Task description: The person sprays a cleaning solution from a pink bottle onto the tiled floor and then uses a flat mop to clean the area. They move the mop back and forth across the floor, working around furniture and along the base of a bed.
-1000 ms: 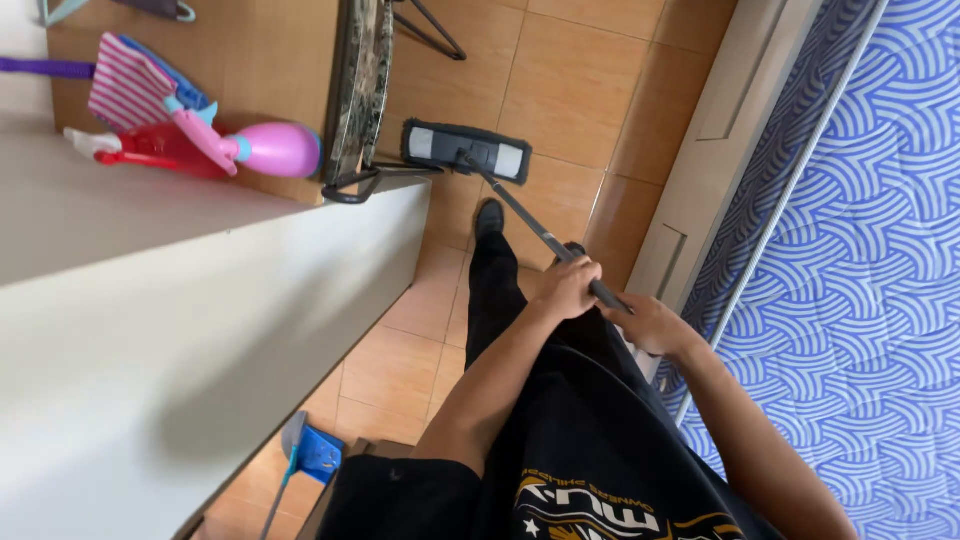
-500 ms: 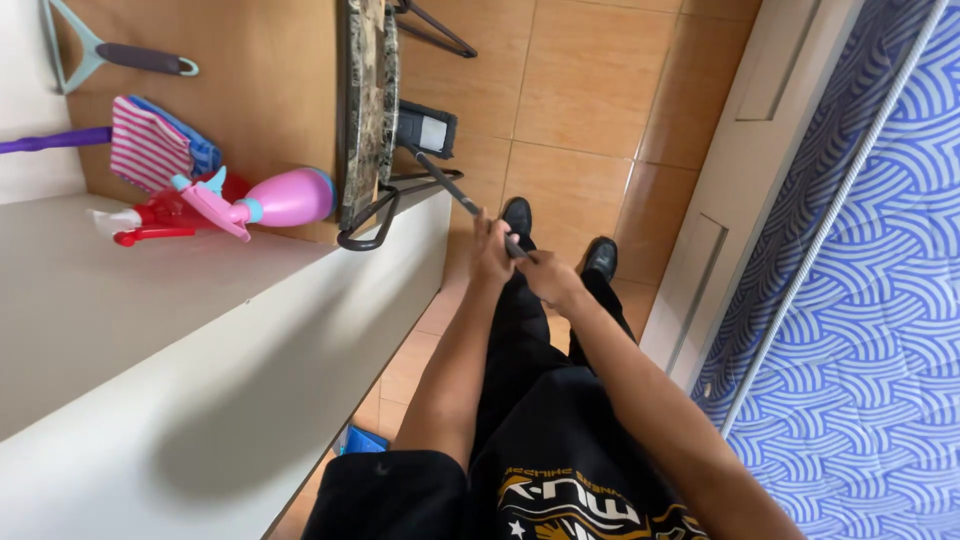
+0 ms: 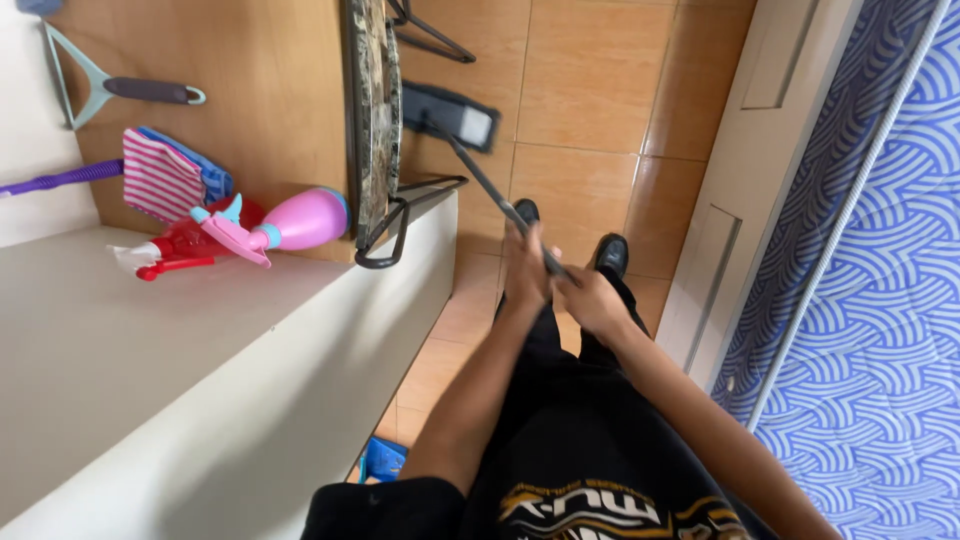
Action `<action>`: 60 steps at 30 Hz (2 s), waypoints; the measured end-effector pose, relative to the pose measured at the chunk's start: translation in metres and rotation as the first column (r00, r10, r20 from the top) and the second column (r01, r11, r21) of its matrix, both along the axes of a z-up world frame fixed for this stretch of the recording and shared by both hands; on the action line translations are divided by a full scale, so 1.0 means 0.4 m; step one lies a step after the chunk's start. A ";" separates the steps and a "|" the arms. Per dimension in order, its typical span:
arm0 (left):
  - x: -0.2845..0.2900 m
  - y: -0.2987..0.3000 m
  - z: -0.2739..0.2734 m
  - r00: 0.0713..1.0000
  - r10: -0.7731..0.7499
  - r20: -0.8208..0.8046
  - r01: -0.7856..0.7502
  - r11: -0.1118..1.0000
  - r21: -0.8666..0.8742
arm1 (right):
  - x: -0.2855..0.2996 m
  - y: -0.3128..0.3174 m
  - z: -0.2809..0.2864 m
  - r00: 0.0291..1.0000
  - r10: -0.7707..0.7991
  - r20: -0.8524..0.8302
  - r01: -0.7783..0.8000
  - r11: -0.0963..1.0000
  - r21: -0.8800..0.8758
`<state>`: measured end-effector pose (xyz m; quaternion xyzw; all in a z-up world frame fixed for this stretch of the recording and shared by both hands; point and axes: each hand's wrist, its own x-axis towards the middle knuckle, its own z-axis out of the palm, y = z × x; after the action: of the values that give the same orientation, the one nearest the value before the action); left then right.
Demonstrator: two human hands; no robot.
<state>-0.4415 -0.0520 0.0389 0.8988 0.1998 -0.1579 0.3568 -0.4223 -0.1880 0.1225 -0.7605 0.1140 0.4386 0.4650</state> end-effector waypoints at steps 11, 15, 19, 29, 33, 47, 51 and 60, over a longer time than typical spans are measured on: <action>0.090 -0.209 -0.013 0.994 -0.035 -0.101 0.035 0.999 0.000 | 0.100 -0.232 0.046 0.968 0.186 0.168 -0.139 0.956 -0.258; 0.047 -0.294 0.121 0.985 -0.149 -0.084 0.138 0.982 -0.128 | 0.082 -0.331 0.162 0.980 0.197 0.015 -0.187 0.947 -0.260; 0.003 -0.239 -0.041 0.962 -0.268 0.047 0.266 0.963 0.040 | 0.147 -0.341 0.127 0.967 0.102 -0.232 -0.150 0.968 -0.201; 0.052 0.149 -0.092 0.964 -0.128 -0.232 0.128 0.992 -0.012 | 0.053 0.129 -0.156 0.896 -0.253 -0.365 0.314 0.942 0.117; 0.009 0.098 -0.146 0.968 -0.238 -0.079 0.236 0.971 -0.029 | 0.021 0.045 -0.170 0.820 -0.357 -0.447 0.434 0.898 0.079; -0.040 -0.542 0.249 0.870 -0.491 -0.044 0.426 0.794 -0.433 | -0.089 -0.645 0.255 0.619 -0.656 -0.433 0.669 0.729 -0.148; -0.012 -0.562 0.187 0.817 -0.533 0.217 0.576 0.762 -0.296 | -0.042 -0.635 0.324 0.650 -0.654 -0.387 0.625 0.749 -0.218; 0.403 -0.426 0.083 0.629 -0.710 0.318 0.724 0.683 0.093 | 0.399 -0.634 0.147 0.967 0.135 -0.214 -0.181 0.961 -0.207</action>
<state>-0.2801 -0.2225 0.0722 0.9088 -0.2398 -0.1387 0.3119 -0.2626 -0.4414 0.1812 -0.7676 0.1473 0.5321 0.3256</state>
